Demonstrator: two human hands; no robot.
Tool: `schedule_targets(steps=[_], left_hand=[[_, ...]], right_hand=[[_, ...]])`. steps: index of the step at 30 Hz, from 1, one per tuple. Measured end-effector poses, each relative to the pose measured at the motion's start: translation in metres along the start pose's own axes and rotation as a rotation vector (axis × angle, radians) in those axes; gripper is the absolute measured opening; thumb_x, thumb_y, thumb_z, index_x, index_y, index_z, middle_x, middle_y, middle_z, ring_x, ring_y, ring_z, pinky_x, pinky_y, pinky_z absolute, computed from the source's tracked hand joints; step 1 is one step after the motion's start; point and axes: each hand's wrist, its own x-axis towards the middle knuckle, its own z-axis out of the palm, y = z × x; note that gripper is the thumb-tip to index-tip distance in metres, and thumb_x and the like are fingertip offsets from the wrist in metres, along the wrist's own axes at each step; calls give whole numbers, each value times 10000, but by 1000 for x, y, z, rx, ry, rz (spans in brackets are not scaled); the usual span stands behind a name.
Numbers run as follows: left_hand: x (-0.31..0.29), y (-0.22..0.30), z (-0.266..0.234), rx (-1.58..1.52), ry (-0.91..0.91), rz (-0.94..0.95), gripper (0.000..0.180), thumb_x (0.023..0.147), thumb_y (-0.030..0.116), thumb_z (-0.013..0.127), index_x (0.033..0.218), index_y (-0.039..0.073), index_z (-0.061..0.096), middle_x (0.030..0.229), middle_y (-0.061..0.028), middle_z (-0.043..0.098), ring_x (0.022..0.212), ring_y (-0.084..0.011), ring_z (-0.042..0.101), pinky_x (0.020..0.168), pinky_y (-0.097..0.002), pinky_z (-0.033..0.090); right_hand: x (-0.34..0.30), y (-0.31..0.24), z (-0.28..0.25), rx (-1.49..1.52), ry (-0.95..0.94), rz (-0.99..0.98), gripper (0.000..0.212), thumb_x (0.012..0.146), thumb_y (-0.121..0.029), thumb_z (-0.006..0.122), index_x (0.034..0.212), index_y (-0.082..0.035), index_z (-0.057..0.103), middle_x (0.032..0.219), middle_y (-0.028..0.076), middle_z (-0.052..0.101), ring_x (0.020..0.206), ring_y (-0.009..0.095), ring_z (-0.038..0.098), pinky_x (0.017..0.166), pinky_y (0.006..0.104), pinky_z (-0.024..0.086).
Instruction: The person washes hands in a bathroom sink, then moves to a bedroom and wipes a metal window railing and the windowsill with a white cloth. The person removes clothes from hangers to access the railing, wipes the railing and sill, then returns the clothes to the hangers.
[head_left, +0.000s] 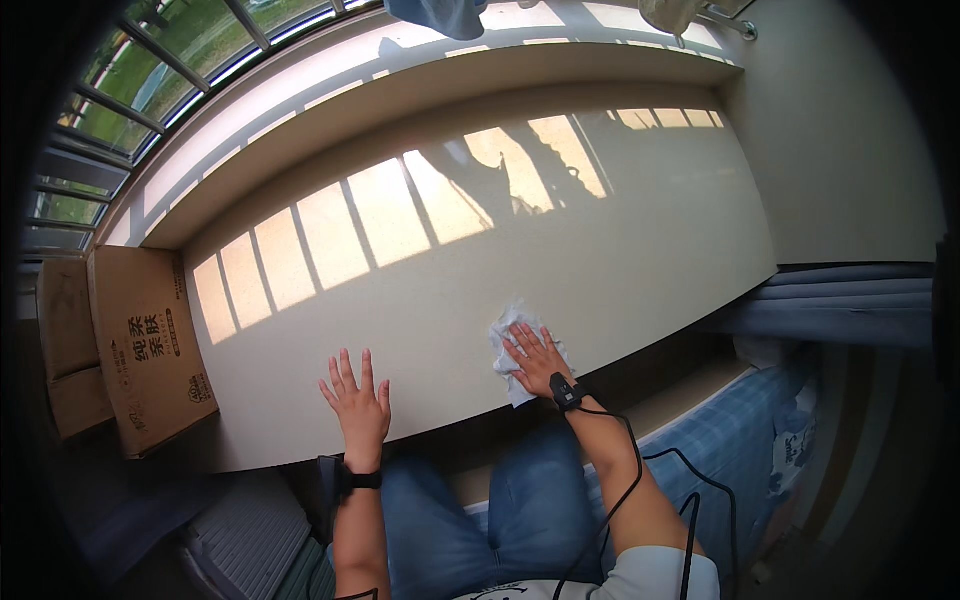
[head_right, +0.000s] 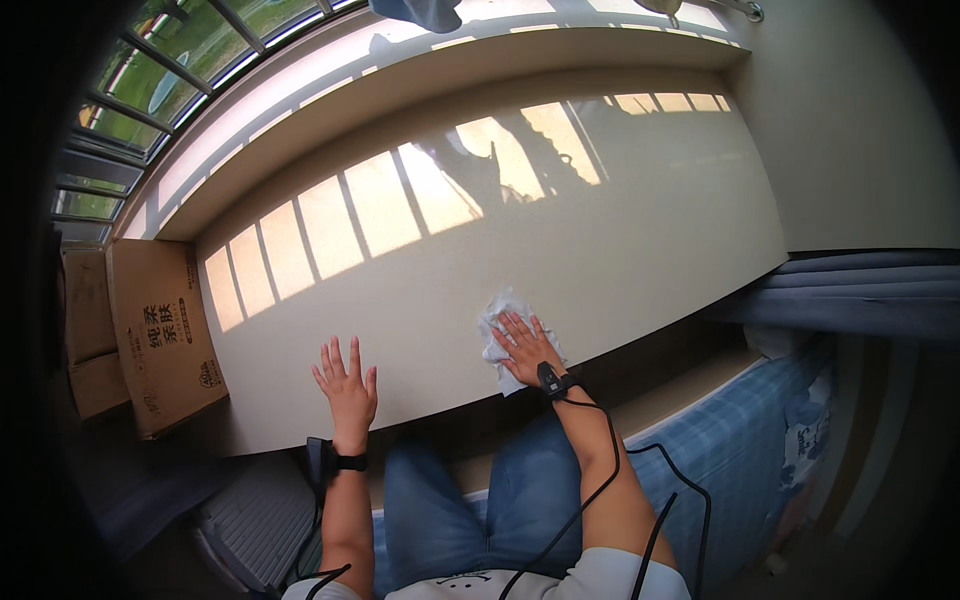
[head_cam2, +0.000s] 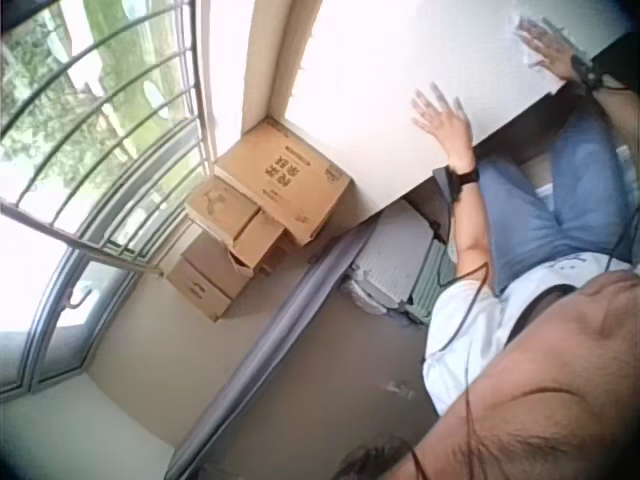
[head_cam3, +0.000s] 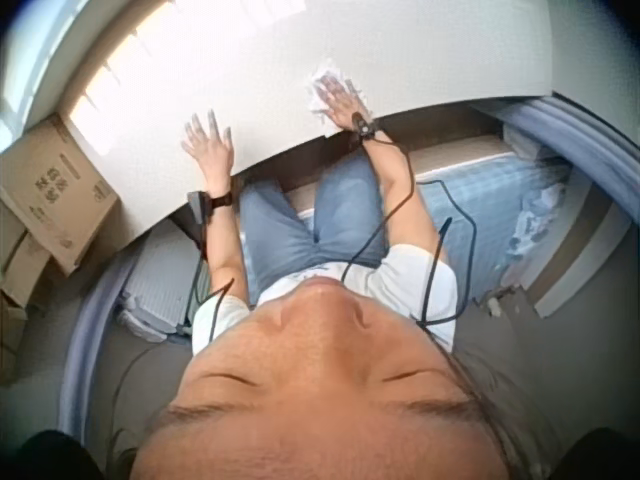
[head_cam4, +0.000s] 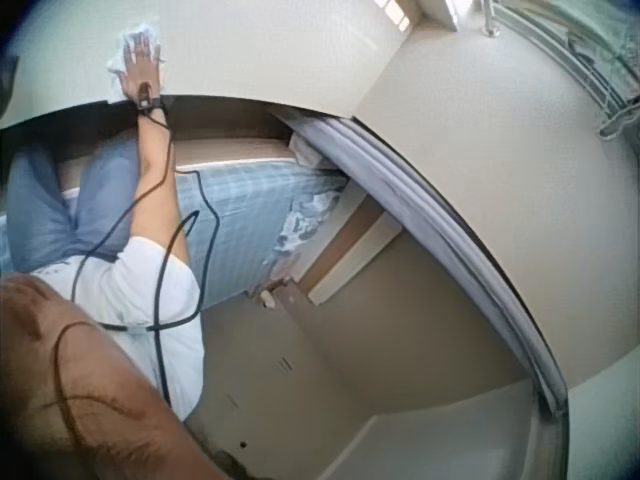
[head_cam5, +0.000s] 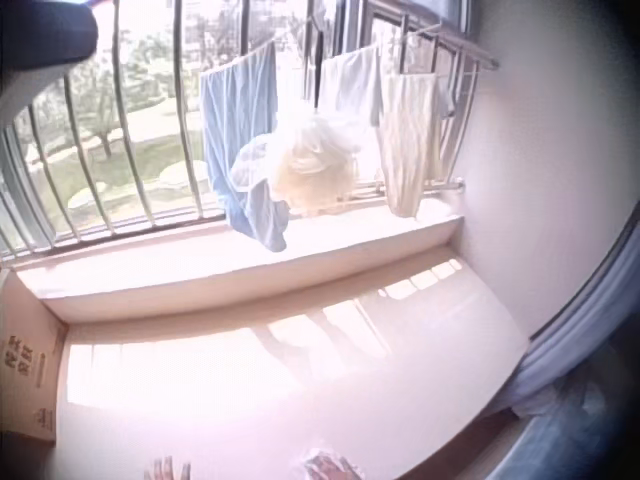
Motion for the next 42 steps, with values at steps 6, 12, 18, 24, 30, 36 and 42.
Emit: schedule_targets(steps=[6, 12, 18, 24, 30, 36, 42], left_hand=[[58, 193, 2, -16, -17, 206, 568, 910, 337, 518, 1428, 189, 339, 1490, -162, 230, 1376, -375, 191, 1080, -602, 124], [91, 315, -36, -35, 30, 303, 560, 916, 353, 508, 1428, 199, 342, 1486, -158, 248, 1382, -374, 183, 1085, -605, 102], [137, 380, -109, -137, 143, 346, 546, 924, 355, 498, 1424, 196, 348, 1467, -162, 276, 1373, -363, 206, 1080, -599, 125], [193, 402, -183, -591, 180, 376, 503, 964, 340, 437, 1397, 93, 364, 1413, -205, 346, 1318, -376, 300, 1082, -466, 246], [222, 405, -227, -1211, -294, 461, 502, 980, 337, 450, 1382, 43, 390, 1264, -161, 550, 1149, -224, 535, 943, -320, 426], [252, 396, -235, -876, -164, 328, 285, 893, 212, 622, 1079, -4, 622, 856, -50, 663, 765, -100, 589, 691, -254, 476], [277, 394, -237, -1244, 50, 252, 192, 910, 117, 595, 1026, -30, 636, 844, -17, 654, 765, -58, 567, 678, -216, 467]], right_hand=[[-116, 210, -32, -18, 255, 537, 641, 858, -266, 541, 1431, -113, 300, 1519, 119, 207, 1405, 292, 183, 1128, 507, 125], [-133, 336, -89, 1258, 794, 882, 511, 958, -301, 380, 1374, -5, 375, 1406, 147, 420, 1307, 293, 377, 1092, 383, 268], [-63, 306, -253, 2434, 440, 220, 567, 952, -358, 293, 1390, 0, 333, 1338, 216, 464, 1242, 369, 445, 1005, 481, 387], [-22, 251, -370, 2425, 20, 72, 557, 979, -351, 215, 1390, 9, 326, 1361, 210, 436, 1243, 376, 440, 1051, 494, 348], [-3, 227, -413, 1833, -26, 157, 523, 1004, -383, 267, 1314, 0, 445, 1192, 133, 571, 1080, 218, 568, 944, 339, 449], [42, 214, -427, 1390, 73, 79, 538, 991, -446, 356, 1104, 24, 593, 983, 73, 626, 868, 118, 567, 782, 266, 458], [66, 238, -435, 1225, -1, -31, 416, 876, -373, 642, 1074, -7, 621, 898, 18, 638, 821, 77, 552, 749, 247, 446]])
